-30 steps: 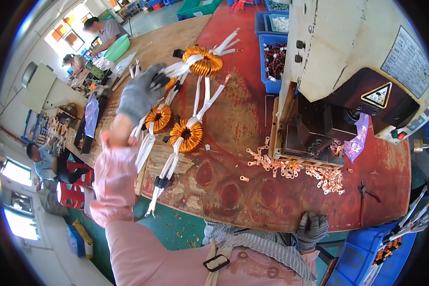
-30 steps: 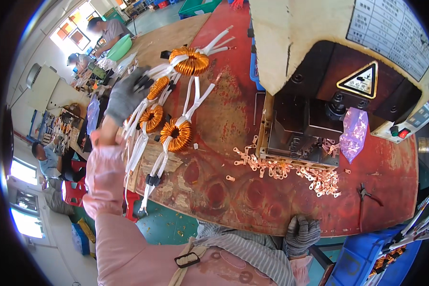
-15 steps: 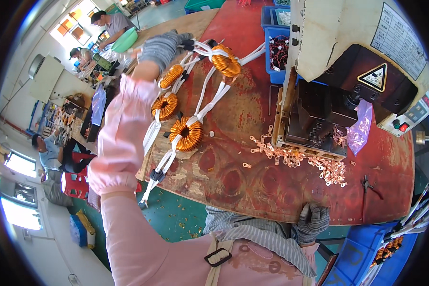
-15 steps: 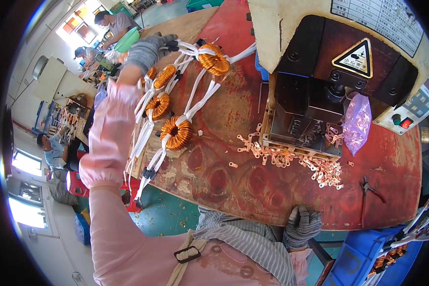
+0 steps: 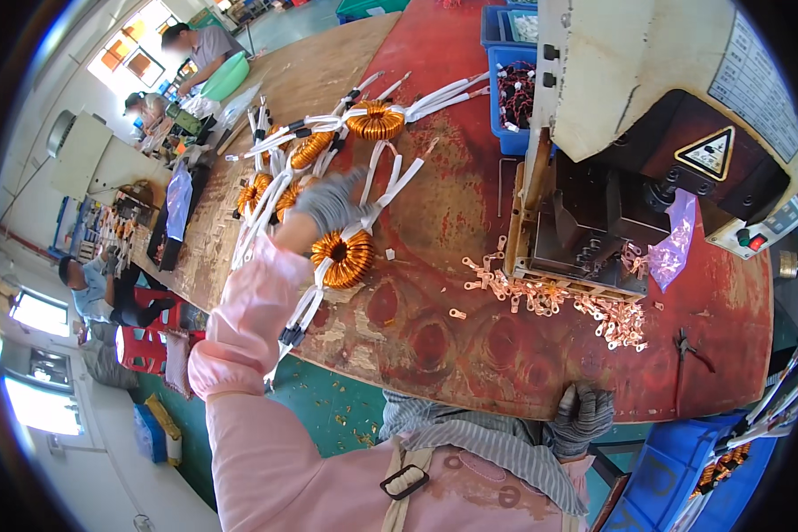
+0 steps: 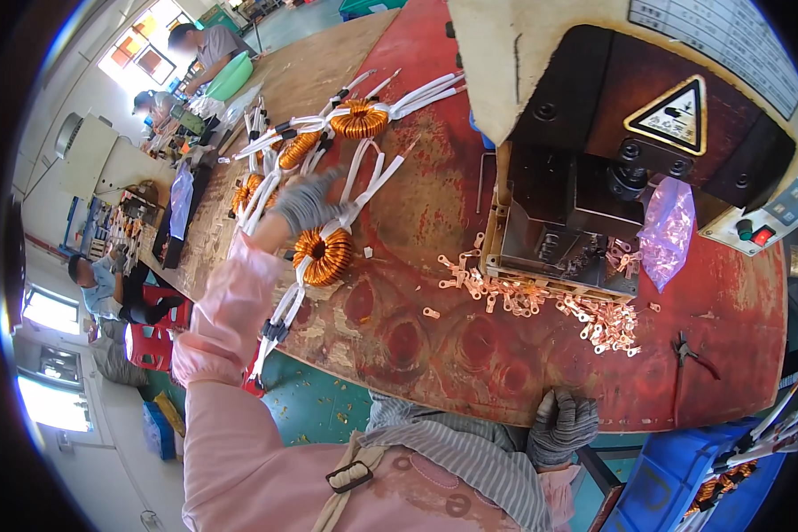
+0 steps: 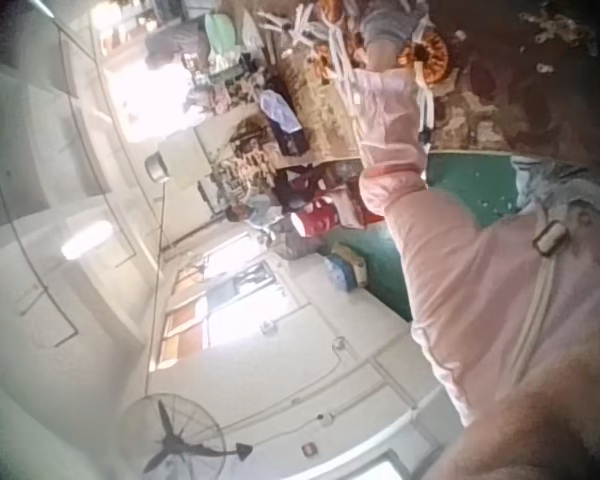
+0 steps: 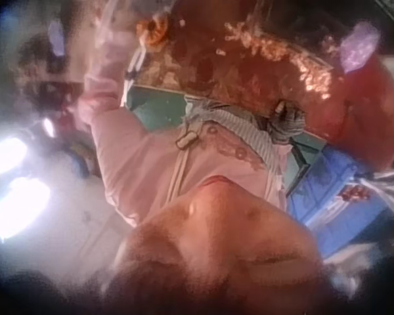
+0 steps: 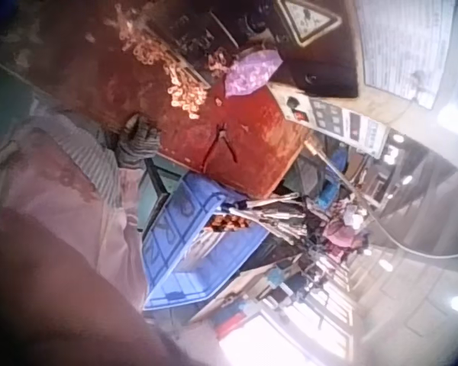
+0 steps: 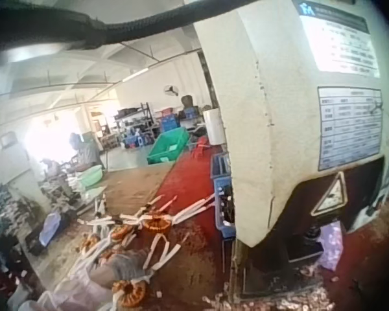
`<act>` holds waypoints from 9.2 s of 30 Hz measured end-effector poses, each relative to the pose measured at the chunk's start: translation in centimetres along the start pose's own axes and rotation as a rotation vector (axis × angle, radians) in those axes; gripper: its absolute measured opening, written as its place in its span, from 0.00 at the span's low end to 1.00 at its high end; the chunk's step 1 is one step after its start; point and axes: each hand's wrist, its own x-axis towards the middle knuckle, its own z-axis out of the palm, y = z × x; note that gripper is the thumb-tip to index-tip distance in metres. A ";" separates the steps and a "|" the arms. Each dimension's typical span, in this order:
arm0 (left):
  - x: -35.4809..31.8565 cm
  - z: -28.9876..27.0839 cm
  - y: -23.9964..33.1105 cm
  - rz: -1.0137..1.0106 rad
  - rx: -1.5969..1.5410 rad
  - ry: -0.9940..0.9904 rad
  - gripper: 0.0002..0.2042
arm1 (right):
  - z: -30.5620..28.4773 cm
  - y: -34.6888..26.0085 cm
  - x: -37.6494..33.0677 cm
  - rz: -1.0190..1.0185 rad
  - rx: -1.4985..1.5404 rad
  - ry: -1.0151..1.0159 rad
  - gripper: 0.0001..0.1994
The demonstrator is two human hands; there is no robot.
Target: Using a pneumatic crimping machine to attach copper connectors to the ends of white electrical cables and sorting them into a bin.
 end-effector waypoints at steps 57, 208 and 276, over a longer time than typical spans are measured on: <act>-12.3 2.8 7.2 0.710 0.242 -0.194 0.15 | -1.2 -5.1 9.7 -0.321 0.296 -0.808 0.13; -3.0 2.7 19.8 0.587 -0.358 0.637 0.11 | 4.9 4.4 15.9 0.366 0.953 -0.017 0.09; -6.2 1.5 28.6 0.987 -0.605 0.200 0.10 | -2.7 6.6 9.3 0.729 1.346 -0.580 0.09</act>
